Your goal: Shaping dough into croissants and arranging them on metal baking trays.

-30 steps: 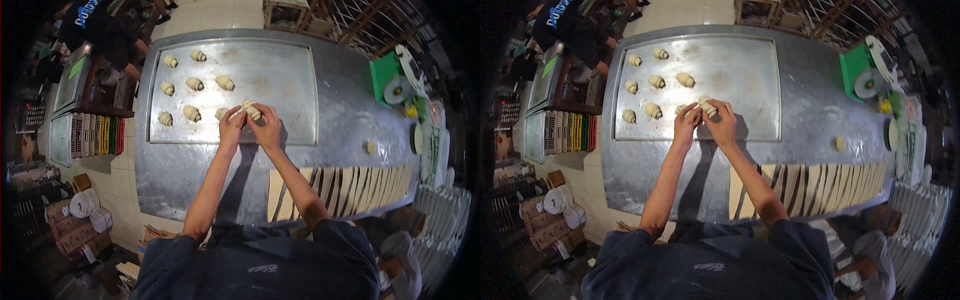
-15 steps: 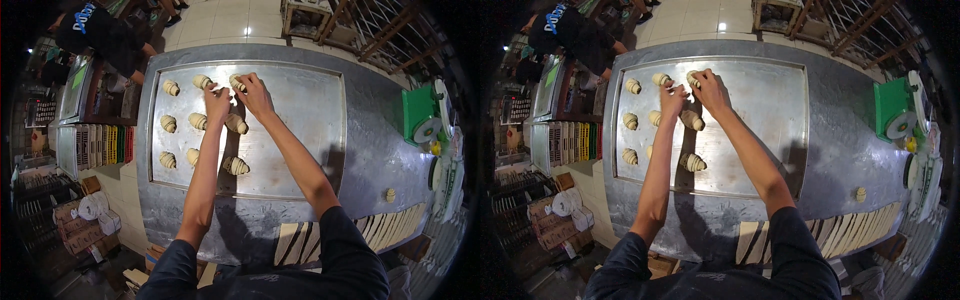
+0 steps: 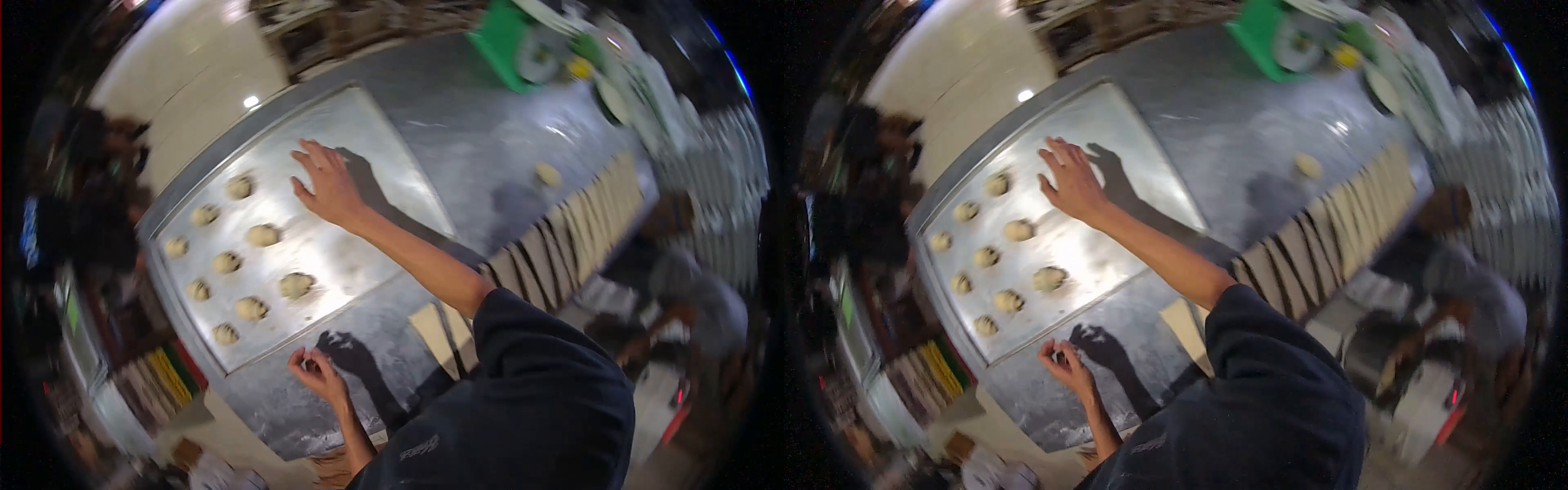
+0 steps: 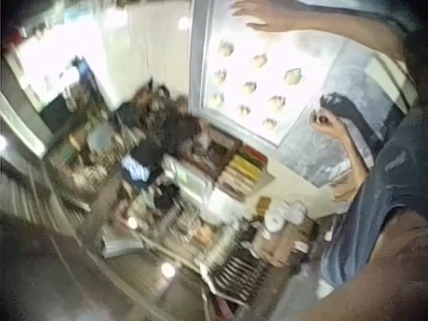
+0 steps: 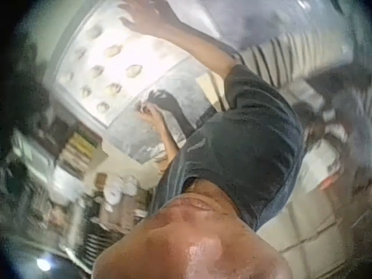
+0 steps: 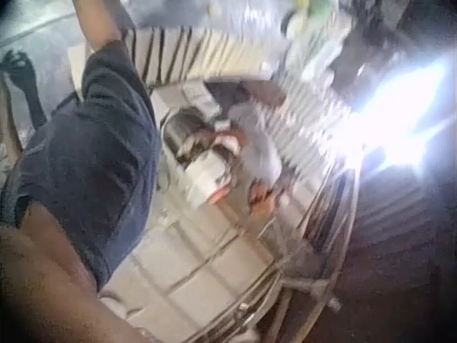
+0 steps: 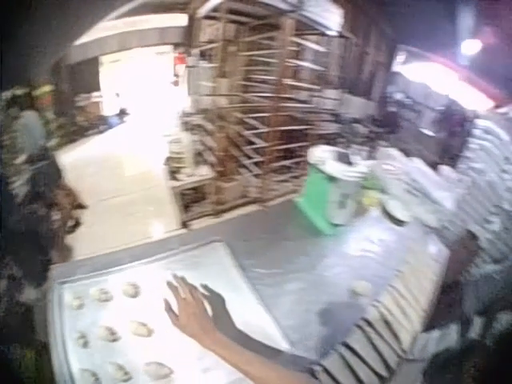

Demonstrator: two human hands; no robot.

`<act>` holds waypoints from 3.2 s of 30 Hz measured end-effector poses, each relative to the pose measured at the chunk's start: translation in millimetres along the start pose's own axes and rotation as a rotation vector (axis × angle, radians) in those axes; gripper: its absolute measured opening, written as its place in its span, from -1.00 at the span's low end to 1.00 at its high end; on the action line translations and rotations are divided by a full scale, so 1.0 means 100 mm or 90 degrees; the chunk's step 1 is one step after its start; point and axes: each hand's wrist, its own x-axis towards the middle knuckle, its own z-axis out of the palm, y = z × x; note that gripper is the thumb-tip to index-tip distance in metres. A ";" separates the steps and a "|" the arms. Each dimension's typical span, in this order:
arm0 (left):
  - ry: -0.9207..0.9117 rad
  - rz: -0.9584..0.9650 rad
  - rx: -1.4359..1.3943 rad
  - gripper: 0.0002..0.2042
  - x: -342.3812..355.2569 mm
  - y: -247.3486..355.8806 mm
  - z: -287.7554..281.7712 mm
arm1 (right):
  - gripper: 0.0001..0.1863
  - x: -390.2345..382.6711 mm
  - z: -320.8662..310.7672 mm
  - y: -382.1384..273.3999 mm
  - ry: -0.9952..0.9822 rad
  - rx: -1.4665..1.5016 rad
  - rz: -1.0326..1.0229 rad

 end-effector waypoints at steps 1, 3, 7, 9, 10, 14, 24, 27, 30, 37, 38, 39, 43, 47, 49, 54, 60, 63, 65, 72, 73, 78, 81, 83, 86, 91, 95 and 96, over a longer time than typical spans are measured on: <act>-0.040 -0.005 -0.004 -0.78 -0.13 -0.16 -0.13 | -0.51 -0.20 -0.46 0.16 0.012 -0.057 0.108; -0.073 -0.060 0.107 -0.79 -0.36 -0.41 -0.31 | -0.47 -0.70 -1.47 0.69 0.092 -0.204 0.203; -0.068 -0.035 0.178 -0.78 -0.62 -0.61 -0.43 | -0.21 -1.63 -3.27 1.78 0.032 -0.534 0.355; -0.042 -0.057 0.181 -0.77 -0.70 -0.66 -0.55 | -0.23 -1.83 -3.68 2.19 0.010 -0.507 0.356; -0.054 -0.050 0.178 -0.75 -0.72 -0.61 -0.52 | -0.28 -1.95 -3.81 2.44 0.005 -0.462 0.306; -0.038 -0.063 0.155 -0.72 -0.73 -0.37 -0.25 | -0.40 -2.15 -3.83 2.80 0.004 -0.278 0.244; 0.018 -0.096 0.111 -0.71 -0.72 -0.05 0.00 | -0.52 0.04 -0.89 0.31 -0.150 0.184 0.093; 0.052 -0.105 0.083 -0.71 -0.70 -0.10 -0.08 | -0.51 0.52 -0.06 0.19 -0.155 0.170 0.012; 0.114 -0.144 0.064 -0.74 -0.71 -0.19 -0.27 | -0.51 0.70 0.52 0.44 -0.144 0.077 -0.039; 0.195 -0.200 0.018 -0.71 -0.97 -0.47 -0.75 | -0.33 0.72 0.80 0.11 -0.049 -0.062 -0.128; 0.183 -0.193 0.021 -0.71 -0.92 -0.46 -0.75 | -0.33 0.67 0.85 0.23 -0.038 -0.069 -0.122; 0.162 -0.189 0.019 -0.71 -0.88 -0.45 -0.68 | -0.29 0.54 0.94 0.50 -0.132 -0.124 -0.144; 0.130 -0.165 -0.061 -0.76 -0.86 -0.30 -0.45 | -0.25 0.47 0.69 0.55 -0.198 -0.226 -0.114; 0.004 -0.097 0.043 -0.76 -0.90 -0.12 -0.34 | -0.59 0.03 -0.36 0.01 -0.003 0.028 0.057; -0.115 -0.147 0.100 -0.73 -0.91 -0.14 -0.24 | -0.79 -0.63 -0.92 -0.04 0.069 0.060 0.113; -0.397 0.150 0.285 -0.66 -0.70 -0.28 0.35 | -0.72 -2.59 -1.89 -0.34 -0.283 0.098 0.409; -0.563 0.251 0.296 -0.49 -0.56 -0.30 0.78 | -0.62 -2.88 -1.82 -0.70 -0.345 -0.247 0.137; -0.612 0.187 0.289 -0.40 -0.63 -0.44 0.78 | -0.62 -2.84 -2.02 -0.78 -0.467 -0.259 0.151; -0.623 0.245 0.280 -0.34 -0.79 -0.54 0.65 | -0.63 -2.95 -2.14 -0.85 -0.439 -0.183 0.137; -0.877 0.077 0.087 -0.67 -1.55 -0.43 0.28 | -0.71 -2.61 -2.88 -1.34 -0.444 0.345 0.285; -0.830 0.050 0.119 -0.69 -1.65 -0.36 0.26 | -0.71 -2.54 -2.90 -1.27 -0.444 0.348 0.280; -0.610 -0.220 -0.030 -0.61 -1.79 -0.22 0.30 | -0.57 -2.31 -2.35 -0.66 -0.350 0.260 0.336; -0.524 -0.370 0.021 -0.59 -1.74 -0.55 0.37 | -0.46 -2.50 -2.17 -0.30 -0.222 0.010 0.268; -0.458 -0.377 0.000 -0.60 -1.81 -0.65 0.34 | -0.59 -2.65 -2.27 -0.18 -0.158 0.178 0.302; -0.427 -0.232 0.027 -0.58 -2.04 -0.69 0.23 | -0.73 -3.07 -2.56 0.09 -0.124 0.238 0.402; -0.282 -0.344 0.198 -0.63 -2.37 -1.38 0.06 | -0.74 -3.41 -3.11 0.76 -0.134 0.206 0.481; -0.177 -0.008 0.485 -0.62 -2.40 -0.67 0.18 | -0.71 -3.20 -3.34 0.59 -0.259 0.036 0.452; -0.211 0.051 0.462 -0.66 -2.24 -0.45 0.32 | -0.69 -3.23 -3.31 0.58 -0.249 0.034 0.389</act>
